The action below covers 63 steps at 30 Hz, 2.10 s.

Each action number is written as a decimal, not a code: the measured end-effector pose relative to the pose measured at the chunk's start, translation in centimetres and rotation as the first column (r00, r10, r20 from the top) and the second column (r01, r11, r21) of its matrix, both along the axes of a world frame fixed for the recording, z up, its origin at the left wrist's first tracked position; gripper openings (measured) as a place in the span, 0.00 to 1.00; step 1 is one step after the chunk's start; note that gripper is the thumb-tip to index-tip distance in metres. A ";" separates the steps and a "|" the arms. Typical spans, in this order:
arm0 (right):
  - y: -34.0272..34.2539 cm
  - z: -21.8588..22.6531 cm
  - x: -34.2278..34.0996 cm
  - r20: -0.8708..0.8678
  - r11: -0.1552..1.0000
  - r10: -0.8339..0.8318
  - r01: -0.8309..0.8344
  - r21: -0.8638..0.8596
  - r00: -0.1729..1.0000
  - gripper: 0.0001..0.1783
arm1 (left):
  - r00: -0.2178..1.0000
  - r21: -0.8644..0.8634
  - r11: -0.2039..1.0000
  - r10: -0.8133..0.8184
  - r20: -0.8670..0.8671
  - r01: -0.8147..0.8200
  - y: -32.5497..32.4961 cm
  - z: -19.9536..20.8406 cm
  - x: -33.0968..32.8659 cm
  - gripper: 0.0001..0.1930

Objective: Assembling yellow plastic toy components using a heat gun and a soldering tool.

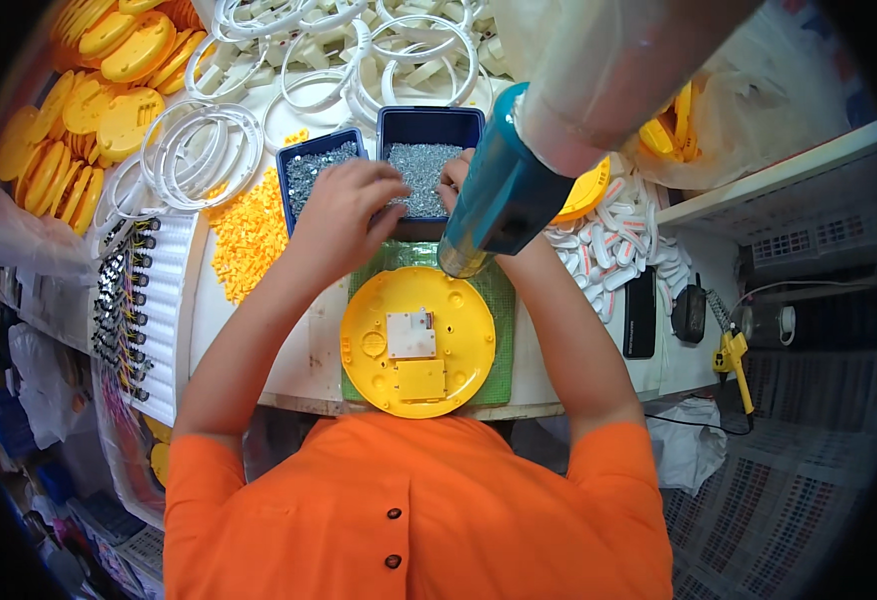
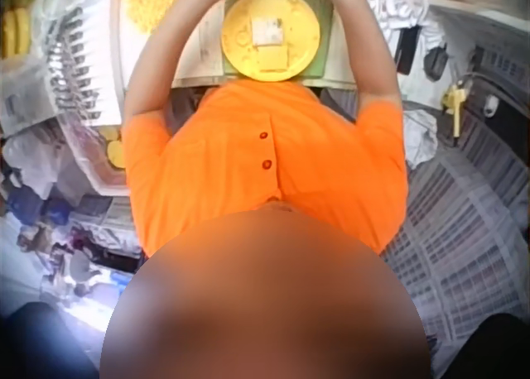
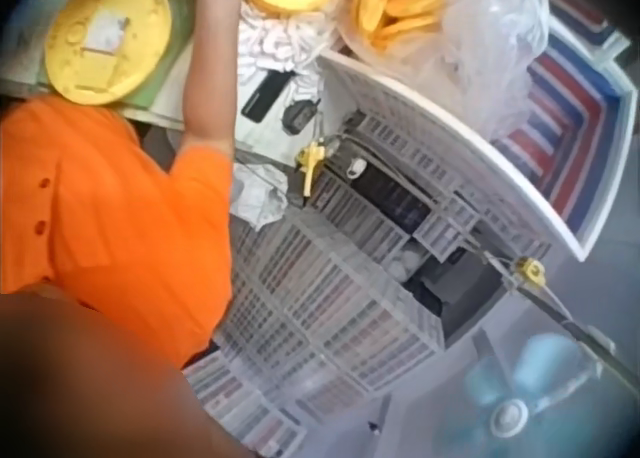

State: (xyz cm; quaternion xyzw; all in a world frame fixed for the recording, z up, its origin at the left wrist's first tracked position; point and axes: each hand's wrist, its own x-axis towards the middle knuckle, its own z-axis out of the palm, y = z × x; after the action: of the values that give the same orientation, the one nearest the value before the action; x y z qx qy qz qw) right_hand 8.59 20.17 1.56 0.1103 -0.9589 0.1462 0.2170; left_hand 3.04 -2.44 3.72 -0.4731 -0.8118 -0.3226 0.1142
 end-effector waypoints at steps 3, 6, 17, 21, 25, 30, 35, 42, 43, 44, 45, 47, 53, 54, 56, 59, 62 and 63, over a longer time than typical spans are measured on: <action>0.2 0.3 0.4 0.050 0.987 0.011 -0.003 -0.159 0.999 0.06 | 0.976 -0.078 0.992 0.077 -0.206 -0.095 1.8 -1.9 -2.3 0.07; -0.1 0.0 1.8 -0.033 0.935 -0.050 0.035 -0.353 0.998 0.05 | 0.977 -0.118 0.988 0.076 -0.200 -0.102 2.4 -2.8 -3.0 0.06; -5.9 2.0 14.9 0.402 0.680 -0.058 0.331 -0.654 0.914 0.06 | 0.994 0.008 0.997 0.077 -0.080 -0.076 1.5 -2.8 -2.2 0.05; -7.1 1.3 17.2 0.304 0.842 0.056 0.118 -0.526 0.951 0.05 | 0.976 0.029 0.997 0.080 -0.202 -0.075 1.5 -3.2 -2.2 0.05; -8.5 0.5 17.5 0.204 0.885 0.022 0.076 -0.460 0.979 0.05 | 0.993 0.061 0.997 0.050 -0.104 -0.044 1.3 -2.2 -1.2 0.04; -8.9 0.2 18.1 0.184 0.890 -0.018 0.099 -0.444 0.983 0.07 | 1.000 0.082 0.997 -0.014 0.007 0.014 -1.6 -1.0 2.9 0.03; -7.1 1.6 17.4 0.186 0.856 0.011 0.087 -0.510 0.983 0.08 | 0.993 0.054 0.991 -0.120 0.020 0.119 -5.8 -1.2 8.1 0.09; -3.7 5.8 12.5 -0.102 0.658 -0.091 -0.017 -0.753 0.991 0.13 | 0.987 -0.112 0.981 -0.155 0.033 0.157 -7.7 -2.1 12.2 0.15; -4.1 6.9 11.6 -0.104 0.657 -0.087 -0.021 -0.753 0.991 0.13 | 0.990 -0.137 0.981 -0.141 0.015 0.141 -7.8 -2.2 12.3 0.15; -4.7 8.4 10.7 -0.137 0.557 -0.041 -0.091 -0.826 0.990 0.18 | 0.992 -0.161 0.979 -0.127 -0.003 0.125 -7.9 -2.2 12.4 0.15; -5.1 9.3 10.1 -0.174 0.444 -0.003 -0.154 -0.883 0.985 0.24 | 0.992 -0.162 0.979 -0.126 -0.003 0.124 -7.9 -2.2 12.4 0.15; -4.9 9.6 9.1 -0.203 0.416 0.072 -0.214 -0.884 0.977 0.29 | 0.992 -0.168 0.979 -0.122 -0.019 0.117 -7.8 -2.1 12.5 0.15; -4.6 11.5 7.8 -0.005 0.522 0.325 -0.183 -0.833 0.946 0.53 | 0.995 -0.158 0.983 -0.098 -0.015 0.094 -7.9 -2.3 12.8 0.16; -5.0 11.6 7.7 -0.008 0.459 0.334 -0.170 -0.872 0.943 0.53 | 0.995 -0.158 0.983 -0.100 -0.014 0.097 -7.9 -2.3 12.9 0.16; -5.1 11.6 7.9 -0.023 0.448 0.334 -0.180 -0.876 0.942 0.51 | 0.996 -0.172 0.983 -0.078 -0.042 0.070 -7.9 -2.4 12.9 0.16; -5.5 10.9 8.5 -0.039 0.392 0.300 -0.160 -0.906 0.953 0.50 | 0.996 -0.172 0.983 -0.072 -0.061 0.061 -7.8 -2.5 13.1 0.17; -6.0 9.6 9.3 -0.135 0.202 0.307 -0.203 -0.958 0.942 0.39 | 0.993 -0.163 0.982 -0.101 -0.055 0.091 -7.7 -2.5 12.9 0.17; -6.4 9.3 9.7 -0.106 0.189 0.281 -0.163 -0.968 0.954 0.43 | 0.994 -0.165 0.982 -0.098 -0.055 0.088 -7.7 -2.4 12.8 0.17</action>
State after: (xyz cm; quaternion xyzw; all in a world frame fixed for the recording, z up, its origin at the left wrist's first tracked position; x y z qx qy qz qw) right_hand 18.30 13.77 10.82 0.0816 -0.6418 0.7436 0.1687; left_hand 15.82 -10.14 1.32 -0.5281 -0.8084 -0.2456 0.0854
